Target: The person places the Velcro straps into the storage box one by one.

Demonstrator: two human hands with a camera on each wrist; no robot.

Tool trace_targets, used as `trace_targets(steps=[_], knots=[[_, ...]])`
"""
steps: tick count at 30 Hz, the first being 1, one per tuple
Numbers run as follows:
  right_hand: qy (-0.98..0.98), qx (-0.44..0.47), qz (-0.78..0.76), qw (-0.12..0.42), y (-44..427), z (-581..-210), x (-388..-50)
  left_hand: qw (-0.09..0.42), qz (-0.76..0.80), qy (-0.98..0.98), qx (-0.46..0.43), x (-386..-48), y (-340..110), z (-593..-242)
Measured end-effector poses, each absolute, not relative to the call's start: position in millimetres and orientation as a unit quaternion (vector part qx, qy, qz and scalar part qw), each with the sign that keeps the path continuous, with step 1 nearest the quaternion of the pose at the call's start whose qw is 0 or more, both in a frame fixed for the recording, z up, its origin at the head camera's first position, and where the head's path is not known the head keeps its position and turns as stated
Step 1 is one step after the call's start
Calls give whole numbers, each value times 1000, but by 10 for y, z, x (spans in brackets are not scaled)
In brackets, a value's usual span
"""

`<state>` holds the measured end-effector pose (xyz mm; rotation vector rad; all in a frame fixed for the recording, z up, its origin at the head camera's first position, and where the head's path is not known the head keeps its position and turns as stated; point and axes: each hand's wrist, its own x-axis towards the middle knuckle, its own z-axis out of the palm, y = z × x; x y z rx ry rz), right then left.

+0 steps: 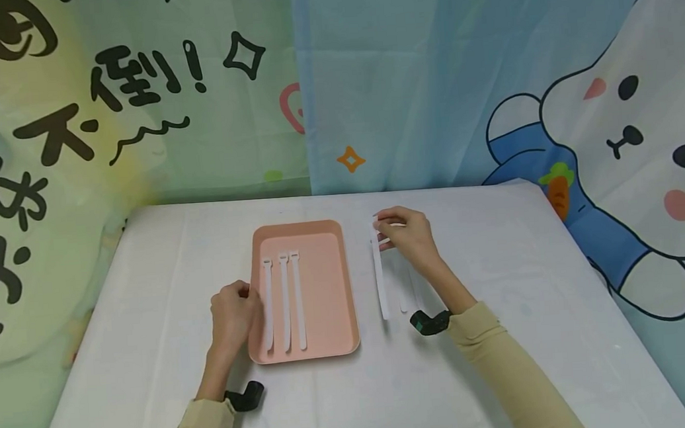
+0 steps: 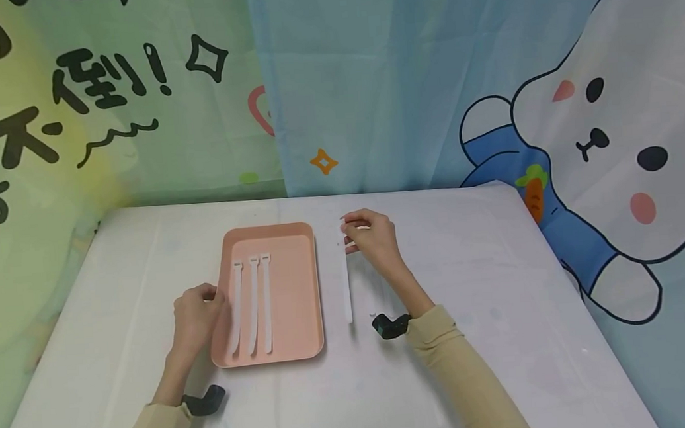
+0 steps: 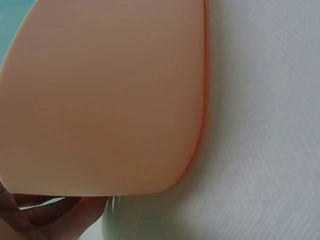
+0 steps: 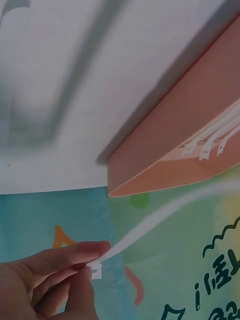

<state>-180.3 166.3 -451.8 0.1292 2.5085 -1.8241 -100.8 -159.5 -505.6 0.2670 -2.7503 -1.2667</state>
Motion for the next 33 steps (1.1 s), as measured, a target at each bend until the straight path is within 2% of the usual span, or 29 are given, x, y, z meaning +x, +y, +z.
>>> trace_targets(steps=[13, 33], knots=[[791, 23, -611, 38, 1405, -4535, -1794, 54, -417, -903, 86, -1007, -1590, -5035], [776, -28, -626, 71, 986, -4733, -1827, 27, -414, -906, 88, -1021, -1604, -5019]])
